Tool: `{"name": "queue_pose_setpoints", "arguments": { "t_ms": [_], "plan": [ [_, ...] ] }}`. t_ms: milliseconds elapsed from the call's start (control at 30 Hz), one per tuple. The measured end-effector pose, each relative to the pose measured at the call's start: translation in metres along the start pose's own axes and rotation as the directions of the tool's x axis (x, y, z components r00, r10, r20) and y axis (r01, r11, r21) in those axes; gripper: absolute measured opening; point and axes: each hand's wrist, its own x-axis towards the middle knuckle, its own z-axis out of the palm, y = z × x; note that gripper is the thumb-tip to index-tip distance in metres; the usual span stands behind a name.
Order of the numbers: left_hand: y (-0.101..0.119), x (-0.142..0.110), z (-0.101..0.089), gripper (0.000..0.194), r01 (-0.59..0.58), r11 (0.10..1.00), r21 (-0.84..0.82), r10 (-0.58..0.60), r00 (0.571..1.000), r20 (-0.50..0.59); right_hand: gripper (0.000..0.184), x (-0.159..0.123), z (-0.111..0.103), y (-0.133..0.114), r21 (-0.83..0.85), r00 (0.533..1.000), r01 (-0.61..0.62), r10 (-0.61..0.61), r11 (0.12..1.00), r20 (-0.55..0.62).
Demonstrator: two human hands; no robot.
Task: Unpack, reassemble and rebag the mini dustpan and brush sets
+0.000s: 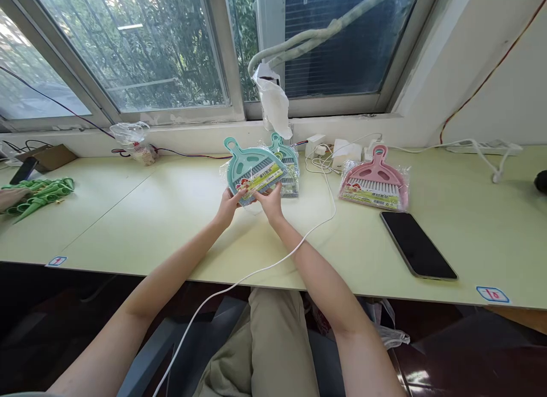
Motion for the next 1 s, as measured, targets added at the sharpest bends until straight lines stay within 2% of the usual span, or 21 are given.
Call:
{"name": "queue_pose_setpoints", "arguments": {
  "t_ms": [300,700,1000],
  "plan": [
    [-0.004,0.002,-0.001,0.056,-0.005,1.000,-0.006,0.005,1.000,0.001,0.093,0.006,-0.002,0.003,-0.002,0.999,-0.008,0.008,1.000,0.040],
    [0.002,-0.001,0.002,0.055,0.012,1.000,-0.012,-0.013,1.000,-0.010,0.081,0.011,-0.009,0.000,-0.016,0.993,-0.028,0.029,0.999,0.111],
    [0.001,-0.001,0.002,0.054,0.007,1.000,-0.005,-0.007,1.000,0.001,0.077,0.008,-0.007,-0.003,-0.024,0.996,-0.040,0.041,0.999,0.084]
  ]
}}
